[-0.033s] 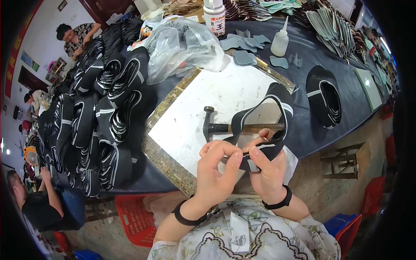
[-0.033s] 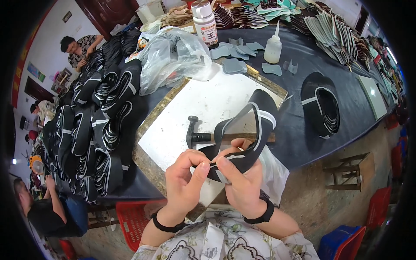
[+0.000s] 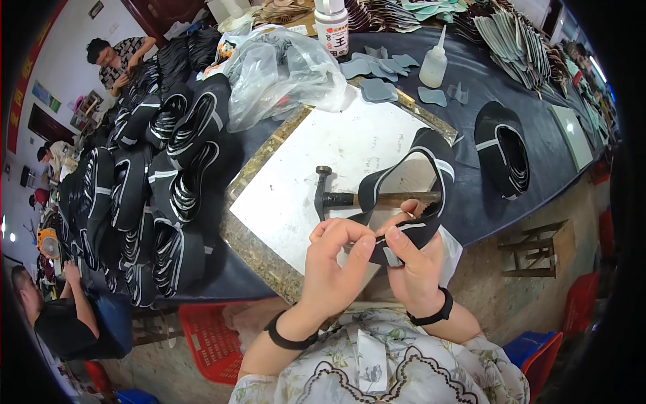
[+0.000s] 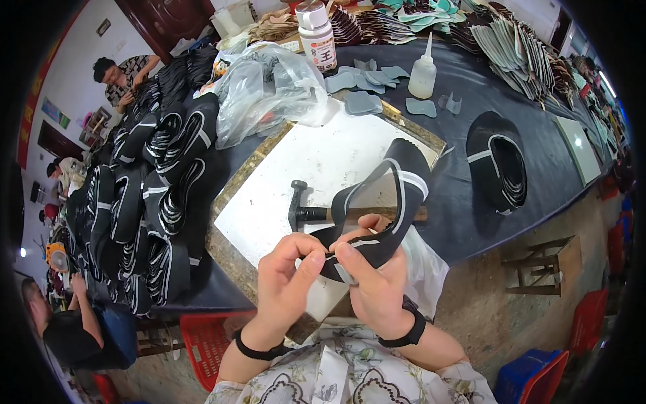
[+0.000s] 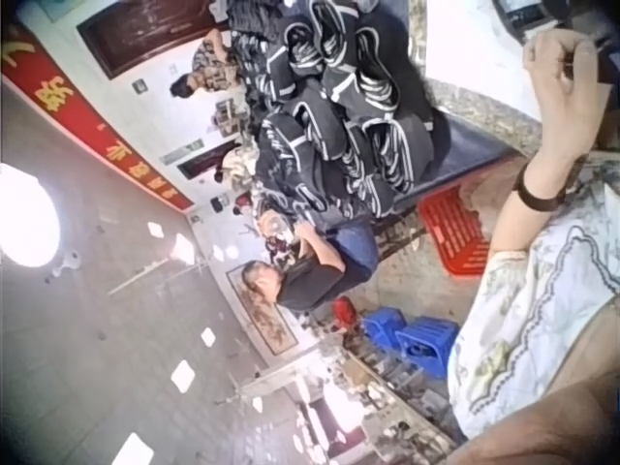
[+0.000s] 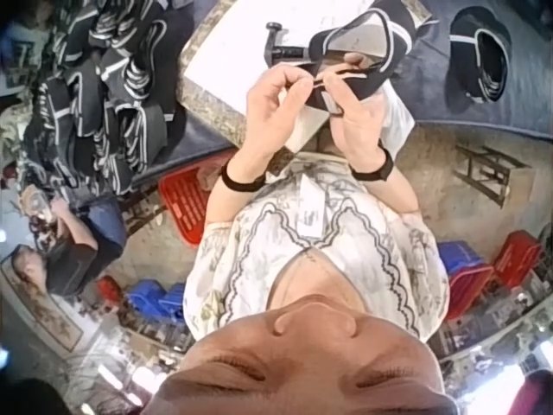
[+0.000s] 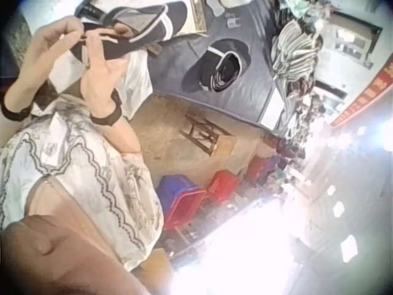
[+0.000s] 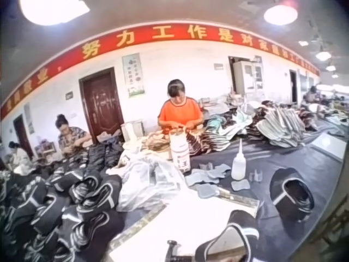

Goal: Assembling shoe upper components by folding edges and hammering them flat.

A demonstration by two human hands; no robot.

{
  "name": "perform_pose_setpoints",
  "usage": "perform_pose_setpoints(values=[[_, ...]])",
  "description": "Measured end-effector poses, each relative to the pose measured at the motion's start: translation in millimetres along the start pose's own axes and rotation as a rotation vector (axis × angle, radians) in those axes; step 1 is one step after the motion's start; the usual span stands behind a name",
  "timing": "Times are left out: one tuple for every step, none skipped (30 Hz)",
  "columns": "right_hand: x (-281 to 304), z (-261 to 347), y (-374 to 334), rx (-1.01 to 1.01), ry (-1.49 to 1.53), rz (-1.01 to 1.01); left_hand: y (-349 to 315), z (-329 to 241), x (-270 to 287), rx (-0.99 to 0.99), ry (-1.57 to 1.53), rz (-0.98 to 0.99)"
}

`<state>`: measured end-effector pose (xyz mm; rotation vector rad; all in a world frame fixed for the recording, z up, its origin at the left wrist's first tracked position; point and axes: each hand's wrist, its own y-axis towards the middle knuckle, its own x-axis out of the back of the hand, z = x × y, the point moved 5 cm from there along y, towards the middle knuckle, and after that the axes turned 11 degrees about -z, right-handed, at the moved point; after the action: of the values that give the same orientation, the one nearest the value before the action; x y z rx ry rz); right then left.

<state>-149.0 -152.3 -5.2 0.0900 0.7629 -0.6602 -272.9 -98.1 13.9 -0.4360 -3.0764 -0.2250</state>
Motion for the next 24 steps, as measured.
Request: perform_pose_setpoints(values=[[1,-1,1,-0.038,-0.008,-0.020,3,-3,1,0.000,0.000,0.006],[1,-1,1,-0.035,-0.006,-0.024,6,-11,-1,-0.060,0.101,0.065],[-1,-1,1,-0.016,-0.032,0.001,5,-17,-3,-0.119,0.205,0.120],[-3,0,0,0.003,-0.059,0.025,4,-15,-4,-0.119,0.207,0.120],[-4,2,0,0.002,-0.057,0.025,4,-13,-3,-0.120,0.140,0.080],[-5,2,2,-0.057,0.017,0.022,5,-10,-1,-0.124,0.073,0.040],[-6,1,4,-0.116,0.091,0.019,5,-9,1,-0.127,0.074,0.040],[-5,1,5,-0.115,0.093,0.021,5,-3,3,0.020,-0.038,0.073],[-4,2,7,-0.078,0.058,0.035,4,4,4,0.170,-0.150,0.107],[-3,2,8,-0.040,0.024,0.049,7,3,5,0.171,-0.150,0.108],[-3,3,9,-0.038,0.019,0.053,11,3,4,0.232,-0.179,0.117],[-5,4,8,-0.037,0.018,0.054,13,2,4,0.293,-0.209,0.125],[-9,6,8,0.008,-0.041,0.059,15,-1,3,0.292,-0.209,0.126],[-12,7,7,0.053,-0.100,0.064,17,-9,2,0.109,-0.035,0.170],[-10,5,9,0.065,-0.111,0.056,17,-16,-1,-0.075,0.138,0.211],[-9,5,10,0.067,-0.111,0.056,16,-19,-4,-0.077,0.137,0.211],[-8,6,13,0.037,-0.076,0.051,13,-30,-8,-0.313,0.342,0.135],[-6,6,16,0.007,-0.041,0.046,9,-39,-10,-0.549,0.545,0.055],[-4,7,20,0.011,-0.078,0.061,7,-38,-12,-0.562,0.507,0.107],[-4,13,24,0.017,-0.075,0.062,10,-40,-5,-0.569,0.506,0.109],[-4,14,27,-0.115,-0.048,0.080,17,-39,7,-0.445,0.294,0.170],[-7,15,30,-0.241,-0.021,0.092,26,-39,14,-0.320,0.077,0.236],[-13,21,33,-0.271,-0.089,0.124,31,-59,16,-0.573,0.185,0.134],[-18,20,38,-0.348,-0.107,0.255,36,-70,16,-0.579,0.191,0.134]])
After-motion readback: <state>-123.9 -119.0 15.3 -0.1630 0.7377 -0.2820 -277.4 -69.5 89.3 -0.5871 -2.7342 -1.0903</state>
